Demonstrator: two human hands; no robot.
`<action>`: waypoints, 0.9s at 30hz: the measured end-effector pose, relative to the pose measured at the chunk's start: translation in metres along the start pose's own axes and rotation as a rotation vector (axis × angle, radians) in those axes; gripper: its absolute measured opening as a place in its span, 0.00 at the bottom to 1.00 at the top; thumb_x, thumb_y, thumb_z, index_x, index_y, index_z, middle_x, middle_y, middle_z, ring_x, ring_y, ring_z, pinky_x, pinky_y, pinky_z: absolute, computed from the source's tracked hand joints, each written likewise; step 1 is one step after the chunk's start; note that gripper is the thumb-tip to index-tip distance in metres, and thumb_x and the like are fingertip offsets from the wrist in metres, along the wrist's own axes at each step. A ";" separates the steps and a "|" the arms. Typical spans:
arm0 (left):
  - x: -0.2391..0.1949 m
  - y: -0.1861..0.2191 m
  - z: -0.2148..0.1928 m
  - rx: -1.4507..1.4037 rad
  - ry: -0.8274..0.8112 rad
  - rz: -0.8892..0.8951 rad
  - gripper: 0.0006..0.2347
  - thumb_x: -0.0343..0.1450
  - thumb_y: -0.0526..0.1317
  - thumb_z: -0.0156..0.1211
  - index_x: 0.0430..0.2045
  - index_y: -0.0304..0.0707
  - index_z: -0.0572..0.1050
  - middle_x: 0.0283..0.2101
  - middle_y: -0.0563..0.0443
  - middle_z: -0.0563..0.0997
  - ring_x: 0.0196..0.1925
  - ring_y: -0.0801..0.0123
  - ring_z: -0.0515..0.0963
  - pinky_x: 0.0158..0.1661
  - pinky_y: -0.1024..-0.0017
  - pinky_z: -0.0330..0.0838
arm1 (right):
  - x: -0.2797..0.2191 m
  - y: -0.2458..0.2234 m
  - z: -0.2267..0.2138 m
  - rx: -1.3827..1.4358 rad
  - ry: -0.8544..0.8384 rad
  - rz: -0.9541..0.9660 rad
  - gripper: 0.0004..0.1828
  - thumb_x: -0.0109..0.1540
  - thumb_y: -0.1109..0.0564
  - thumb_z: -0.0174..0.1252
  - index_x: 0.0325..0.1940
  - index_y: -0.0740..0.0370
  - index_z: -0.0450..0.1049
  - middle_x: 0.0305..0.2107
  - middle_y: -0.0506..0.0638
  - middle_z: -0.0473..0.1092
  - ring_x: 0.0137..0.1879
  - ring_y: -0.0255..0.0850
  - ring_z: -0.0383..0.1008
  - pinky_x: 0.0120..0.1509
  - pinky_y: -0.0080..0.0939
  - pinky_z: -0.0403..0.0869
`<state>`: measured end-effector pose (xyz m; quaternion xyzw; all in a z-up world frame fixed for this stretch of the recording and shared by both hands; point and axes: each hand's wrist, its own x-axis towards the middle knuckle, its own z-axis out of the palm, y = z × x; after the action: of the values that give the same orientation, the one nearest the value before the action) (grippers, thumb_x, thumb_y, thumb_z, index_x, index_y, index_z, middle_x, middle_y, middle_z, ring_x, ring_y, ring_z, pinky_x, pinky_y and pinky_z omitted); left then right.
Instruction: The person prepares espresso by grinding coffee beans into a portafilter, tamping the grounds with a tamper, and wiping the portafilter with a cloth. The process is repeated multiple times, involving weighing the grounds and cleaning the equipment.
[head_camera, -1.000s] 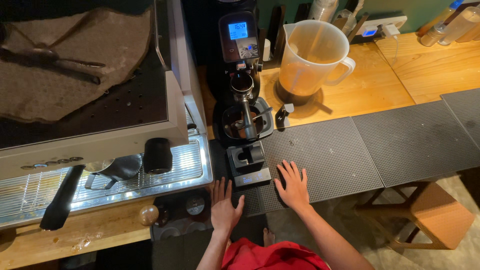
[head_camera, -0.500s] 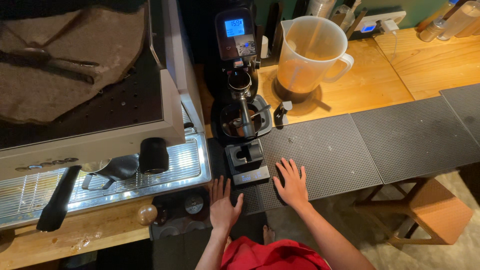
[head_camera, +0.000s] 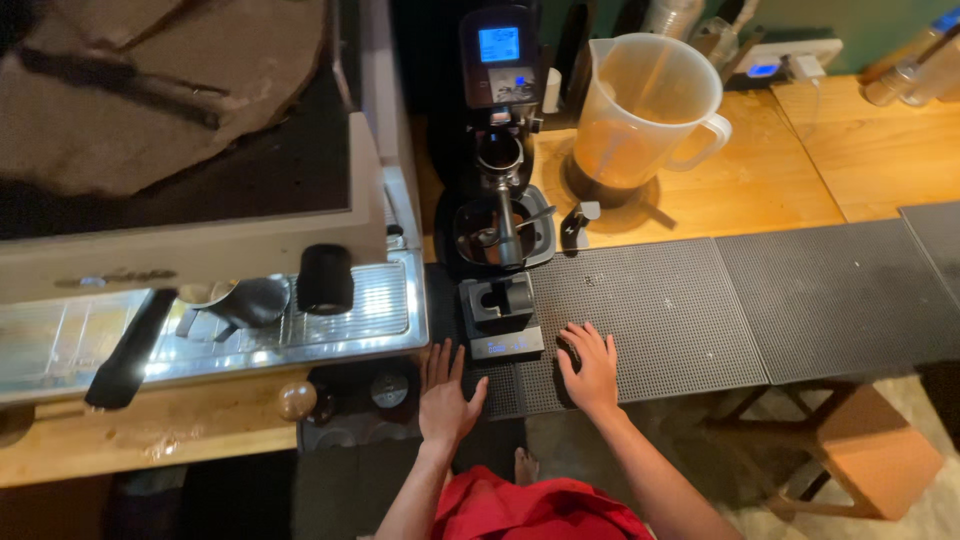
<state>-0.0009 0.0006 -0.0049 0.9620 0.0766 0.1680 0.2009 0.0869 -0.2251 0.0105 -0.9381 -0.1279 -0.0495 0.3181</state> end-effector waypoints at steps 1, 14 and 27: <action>-0.001 0.000 0.004 0.004 0.013 -0.044 0.26 0.65 0.53 0.52 0.55 0.40 0.66 0.63 0.45 0.61 0.67 0.56 0.56 0.63 0.57 0.48 | -0.004 0.006 0.002 -0.001 -0.033 -0.032 0.17 0.60 0.49 0.48 0.51 0.51 0.71 0.56 0.43 0.66 0.69 0.45 0.54 0.73 0.59 0.41; -0.116 -0.004 -0.057 -0.403 0.382 -0.545 0.09 0.65 0.46 0.57 0.37 0.61 0.78 0.34 0.67 0.81 0.39 0.76 0.80 0.49 0.70 0.68 | -0.022 -0.120 0.018 0.404 -0.425 -0.546 0.07 0.58 0.53 0.56 0.38 0.45 0.78 0.28 0.41 0.76 0.42 0.41 0.74 0.53 0.42 0.69; -0.287 -0.056 -0.160 -0.642 0.972 -1.262 0.11 0.68 0.34 0.55 0.44 0.38 0.76 0.43 0.41 0.80 0.48 0.59 0.78 0.53 0.67 0.68 | -0.112 -0.272 0.103 0.461 -0.970 -1.050 0.13 0.59 0.55 0.55 0.47 0.57 0.73 0.40 0.56 0.73 0.50 0.54 0.72 0.54 0.51 0.69</action>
<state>-0.3298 0.0469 0.0259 0.4572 0.6237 0.4318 0.4642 -0.0932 0.0226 0.0682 -0.5800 -0.6914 0.2522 0.3492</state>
